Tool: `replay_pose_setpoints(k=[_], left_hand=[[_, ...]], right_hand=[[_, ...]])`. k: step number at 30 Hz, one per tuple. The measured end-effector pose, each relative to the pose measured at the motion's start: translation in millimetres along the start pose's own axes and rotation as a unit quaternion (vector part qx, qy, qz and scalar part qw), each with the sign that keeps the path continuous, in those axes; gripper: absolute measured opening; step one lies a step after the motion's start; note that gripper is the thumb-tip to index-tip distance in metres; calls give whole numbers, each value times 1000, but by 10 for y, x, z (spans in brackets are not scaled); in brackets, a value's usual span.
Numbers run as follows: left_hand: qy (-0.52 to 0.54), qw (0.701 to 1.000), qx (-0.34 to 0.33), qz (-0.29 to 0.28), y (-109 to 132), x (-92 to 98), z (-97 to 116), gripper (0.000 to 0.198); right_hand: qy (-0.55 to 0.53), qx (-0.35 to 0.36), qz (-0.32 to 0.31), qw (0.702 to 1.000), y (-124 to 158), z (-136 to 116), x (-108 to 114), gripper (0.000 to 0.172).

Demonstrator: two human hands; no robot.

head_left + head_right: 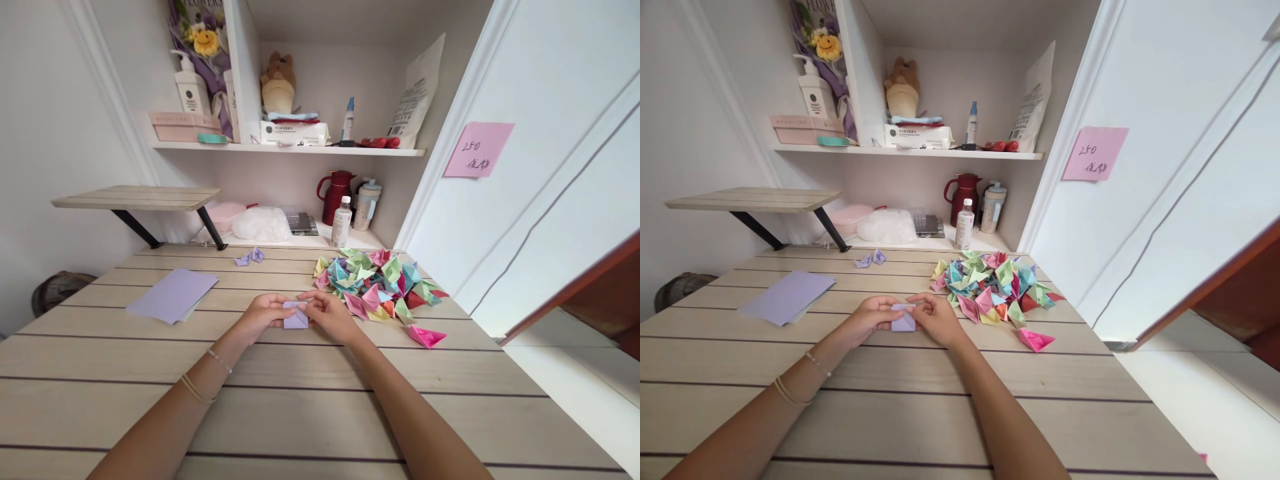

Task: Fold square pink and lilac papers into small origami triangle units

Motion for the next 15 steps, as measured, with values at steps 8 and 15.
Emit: replay_pose_setpoints(k=[8,15], left_hand=[[-36,999,-20,-7,-5,22,20,30],[23,995,-79,62,-62,46,73,35]], right_hand=[[-28,13,-49,998,30,-7,-19,28],[-65,11,-39,997,-7,24,11,39]])
Point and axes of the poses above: each hand's wrist, its own y-axis away from the middle knuckle, its own x-axis out of the back of the hand, z = x × y, the point moved 2 cm from there along -y, towards the middle knuckle, and after that the axes turned 12 degrees about z, right-handed, at the moved point
